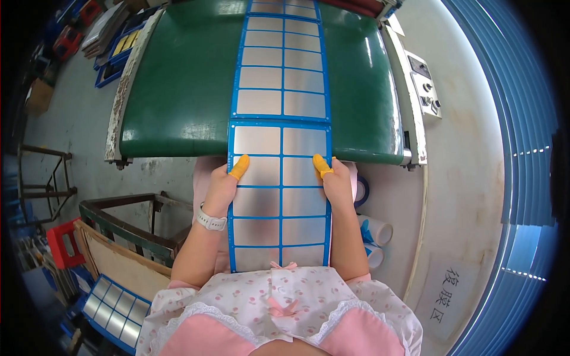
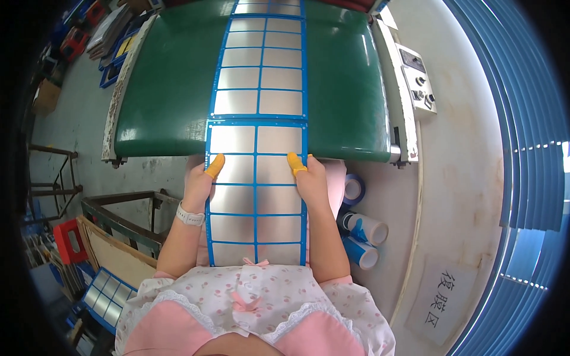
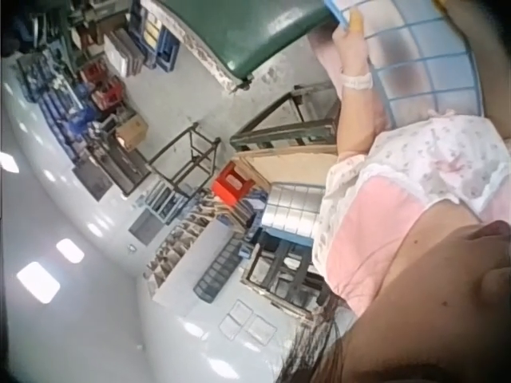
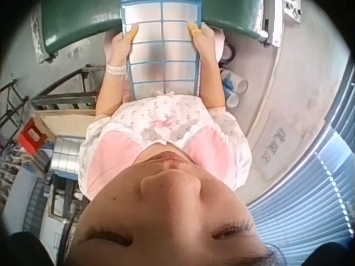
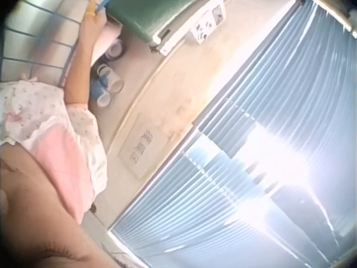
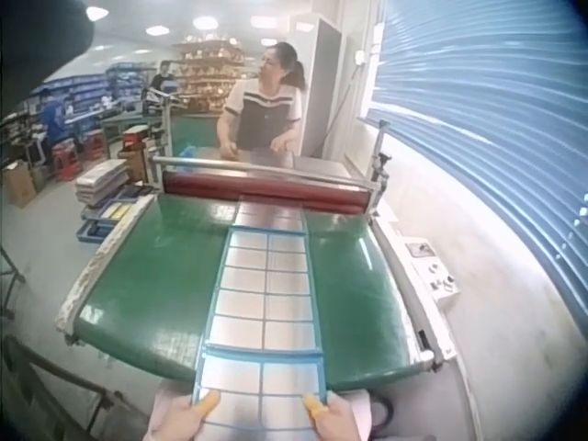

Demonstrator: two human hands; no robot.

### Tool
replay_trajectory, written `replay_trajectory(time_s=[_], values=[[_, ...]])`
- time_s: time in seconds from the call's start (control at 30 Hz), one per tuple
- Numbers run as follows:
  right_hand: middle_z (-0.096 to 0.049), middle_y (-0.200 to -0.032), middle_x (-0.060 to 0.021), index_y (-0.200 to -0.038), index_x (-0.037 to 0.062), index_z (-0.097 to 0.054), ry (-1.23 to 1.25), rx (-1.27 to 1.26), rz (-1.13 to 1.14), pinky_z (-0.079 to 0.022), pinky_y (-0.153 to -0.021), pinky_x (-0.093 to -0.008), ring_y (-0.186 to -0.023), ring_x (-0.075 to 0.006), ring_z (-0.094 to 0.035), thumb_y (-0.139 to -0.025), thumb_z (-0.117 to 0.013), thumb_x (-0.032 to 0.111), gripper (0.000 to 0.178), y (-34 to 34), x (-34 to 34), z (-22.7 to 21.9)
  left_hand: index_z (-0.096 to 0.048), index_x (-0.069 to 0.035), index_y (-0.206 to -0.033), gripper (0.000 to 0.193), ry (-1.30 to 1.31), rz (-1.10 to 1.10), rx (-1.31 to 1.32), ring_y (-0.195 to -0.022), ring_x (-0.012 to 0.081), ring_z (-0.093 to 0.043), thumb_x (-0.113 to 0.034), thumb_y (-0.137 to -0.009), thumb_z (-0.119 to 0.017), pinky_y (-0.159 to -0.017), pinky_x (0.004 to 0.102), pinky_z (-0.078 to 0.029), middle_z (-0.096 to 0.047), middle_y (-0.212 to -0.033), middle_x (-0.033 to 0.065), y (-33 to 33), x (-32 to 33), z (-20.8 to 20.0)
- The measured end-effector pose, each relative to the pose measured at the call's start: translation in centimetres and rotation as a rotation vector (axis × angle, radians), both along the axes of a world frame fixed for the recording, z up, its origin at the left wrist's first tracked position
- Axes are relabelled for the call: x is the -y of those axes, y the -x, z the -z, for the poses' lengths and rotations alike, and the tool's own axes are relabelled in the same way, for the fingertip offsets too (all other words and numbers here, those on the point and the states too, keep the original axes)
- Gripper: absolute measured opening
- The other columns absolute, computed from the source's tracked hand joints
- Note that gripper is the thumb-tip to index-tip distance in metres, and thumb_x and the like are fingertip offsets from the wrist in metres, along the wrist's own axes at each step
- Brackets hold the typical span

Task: The person sorts rectangular filters by hand, then places them onto a moving conveyor belt.

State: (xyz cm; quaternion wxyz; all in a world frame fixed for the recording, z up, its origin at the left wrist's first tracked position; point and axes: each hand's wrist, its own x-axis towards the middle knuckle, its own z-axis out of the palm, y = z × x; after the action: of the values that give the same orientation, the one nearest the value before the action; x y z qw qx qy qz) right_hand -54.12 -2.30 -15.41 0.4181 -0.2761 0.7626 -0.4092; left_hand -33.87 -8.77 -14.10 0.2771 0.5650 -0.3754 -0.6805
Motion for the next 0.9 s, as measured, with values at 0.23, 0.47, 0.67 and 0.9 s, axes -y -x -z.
replay_trajectory(time_s=[0.23,0.47,0.67,0.9], values=[[-0.051,-0.062,-0.0036,-0.077,-0.0037,-0.054,0.018,0.16,0.002,-0.035,-0.055,-0.0213,-0.061,-0.0089,-0.046,-0.072,-0.042,0.002,0.014,-0.9,-9.2,2.2,-0.054,0.002,-0.081,0.016,0.055,-0.015,0.018,-0.054,0.005,-0.042,-0.008,-0.076,-0.043,-0.048,0.0183,-0.032,-0.05,-0.065,0.001,-0.3,0.9,3.1],[-0.05,-0.063,0.001,-0.072,-0.0029,-0.055,-0.05,0.349,0.028,-0.036,-0.054,-0.0193,-0.06,-0.0064,-0.045,-0.072,-0.044,-0.001,0.011,-2.3,-12.5,0.5,-0.054,0.002,-0.079,0.018,0.004,0.017,0.1,-0.054,0.006,-0.043,-0.011,-0.077,-0.041,-0.048,0.019,-0.033,-0.05,-0.065,0.0011,0.3,1.6,1.2],[-0.049,-0.061,0.001,-0.071,-0.0023,-0.056,-0.029,0.355,0.051,-0.033,-0.049,-0.0183,-0.055,-0.0054,-0.042,-0.075,-0.043,0.004,0.015,-1.8,-11.8,1.7,-0.05,0.004,-0.08,0.037,0.066,0.143,-0.024,-0.059,0.0157,-0.054,-0.031,-0.08,-0.04,-0.054,0.0227,-0.044,-0.054,-0.07,0.0098,-6.4,-0.3,-0.1],[-0.053,-0.065,-0.0037,-0.076,-0.004,-0.057,0.002,0.324,0.134,-0.035,-0.047,-0.0193,-0.055,-0.0083,-0.047,-0.078,-0.045,0.016,0.023,-2.2,-10.5,1.1,-0.051,0.001,-0.09,0.028,0.344,-0.428,1.478,-0.074,0.0247,-0.055,-0.02,-0.072,-0.049,-0.06,0.0315,-0.042,-0.055,-0.082,0.0163,-26.1,-6.7,-4.3]])
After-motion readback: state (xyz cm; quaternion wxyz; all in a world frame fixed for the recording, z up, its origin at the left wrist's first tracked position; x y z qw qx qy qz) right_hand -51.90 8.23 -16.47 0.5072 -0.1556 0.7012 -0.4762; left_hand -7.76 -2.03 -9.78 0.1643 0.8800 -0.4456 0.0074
